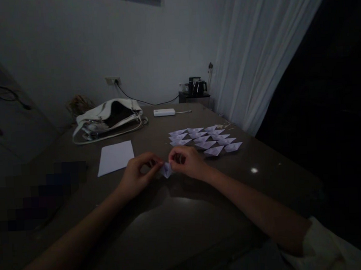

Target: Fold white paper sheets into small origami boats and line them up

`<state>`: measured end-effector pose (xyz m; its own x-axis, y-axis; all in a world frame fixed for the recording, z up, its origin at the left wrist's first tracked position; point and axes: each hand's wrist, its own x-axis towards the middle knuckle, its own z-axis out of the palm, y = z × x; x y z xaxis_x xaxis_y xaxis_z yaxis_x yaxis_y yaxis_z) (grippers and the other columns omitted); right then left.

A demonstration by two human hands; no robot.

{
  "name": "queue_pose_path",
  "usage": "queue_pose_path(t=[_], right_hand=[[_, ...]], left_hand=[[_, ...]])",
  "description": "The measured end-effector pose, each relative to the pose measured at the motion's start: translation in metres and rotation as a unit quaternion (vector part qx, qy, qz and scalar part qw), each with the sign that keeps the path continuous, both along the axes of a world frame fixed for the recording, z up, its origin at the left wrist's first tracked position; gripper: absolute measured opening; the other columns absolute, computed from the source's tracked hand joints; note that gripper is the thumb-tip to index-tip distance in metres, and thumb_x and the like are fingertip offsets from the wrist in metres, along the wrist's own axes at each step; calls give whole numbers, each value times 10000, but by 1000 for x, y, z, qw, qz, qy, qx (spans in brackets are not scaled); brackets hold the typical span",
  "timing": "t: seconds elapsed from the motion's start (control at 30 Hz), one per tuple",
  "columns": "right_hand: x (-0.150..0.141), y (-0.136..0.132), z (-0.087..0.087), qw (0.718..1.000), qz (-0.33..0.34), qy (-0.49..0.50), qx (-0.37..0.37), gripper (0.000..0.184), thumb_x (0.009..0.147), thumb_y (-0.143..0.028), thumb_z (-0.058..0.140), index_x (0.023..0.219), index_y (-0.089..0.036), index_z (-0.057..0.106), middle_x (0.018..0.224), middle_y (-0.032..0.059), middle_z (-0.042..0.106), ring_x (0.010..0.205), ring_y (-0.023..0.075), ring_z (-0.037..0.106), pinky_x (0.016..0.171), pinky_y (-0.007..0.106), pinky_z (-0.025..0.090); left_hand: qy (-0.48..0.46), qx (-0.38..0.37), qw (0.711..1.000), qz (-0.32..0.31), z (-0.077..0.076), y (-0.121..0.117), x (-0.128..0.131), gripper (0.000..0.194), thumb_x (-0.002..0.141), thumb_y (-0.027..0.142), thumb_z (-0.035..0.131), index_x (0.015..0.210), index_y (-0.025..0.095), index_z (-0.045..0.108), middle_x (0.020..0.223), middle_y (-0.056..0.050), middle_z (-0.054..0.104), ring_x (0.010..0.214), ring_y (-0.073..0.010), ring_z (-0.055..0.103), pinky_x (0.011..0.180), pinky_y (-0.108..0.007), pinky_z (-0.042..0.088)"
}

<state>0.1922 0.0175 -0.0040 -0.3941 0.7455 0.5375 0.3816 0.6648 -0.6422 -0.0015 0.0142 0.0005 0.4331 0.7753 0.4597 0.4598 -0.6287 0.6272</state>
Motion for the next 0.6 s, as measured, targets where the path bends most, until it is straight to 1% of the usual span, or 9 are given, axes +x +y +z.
queue_pose_path(t=[0.1,0.23,0.3,0.43,0.5,0.6], right_hand=[[2,3,-1,1000,-22,19,-7,38,755,-173,558,718,-169,550,645,-26,537,564,86,490,516,192,385],[3,8,-5,997,-32,56,-41,43,780,-198,548,749,-171,535,652,-22,549,562,89,515,506,191,398],[3,11,-8,993,-22,93,-75,63,801,-227,532,773,-175,513,702,-10,571,554,91,542,485,192,413],[1,15,-12,975,13,174,-140,90,839,-255,482,790,-187,449,889,25,603,545,81,583,438,186,435],[1,17,-14,968,13,194,-161,78,840,-233,473,787,-191,435,883,17,604,529,71,582,433,176,435],[0,21,-17,961,8,210,-177,70,837,-221,475,790,-189,435,860,12,608,505,66,573,411,168,420]], left_hand=[[-40,-31,998,24,-2,4,-2,245,819,395,557,775,162,615,734,-29,638,694,-179,602,639,-270,472],[-104,-63,992,32,-7,8,-4,233,814,399,576,829,168,601,788,-25,641,739,-179,616,642,-259,481],[-124,-82,988,34,-8,9,-4,234,812,401,582,837,169,588,793,-26,644,719,-173,614,623,-254,483],[-177,-126,976,30,-7,9,-2,252,799,414,591,829,169,543,883,-53,660,713,-170,610,623,-270,510],[-196,-142,970,23,-6,9,-1,262,790,424,596,813,174,520,919,-63,662,747,-181,614,635,-283,522],[-187,-160,969,21,-7,10,0,261,791,427,586,803,179,504,958,-65,663,726,-174,617,635,-287,528]])
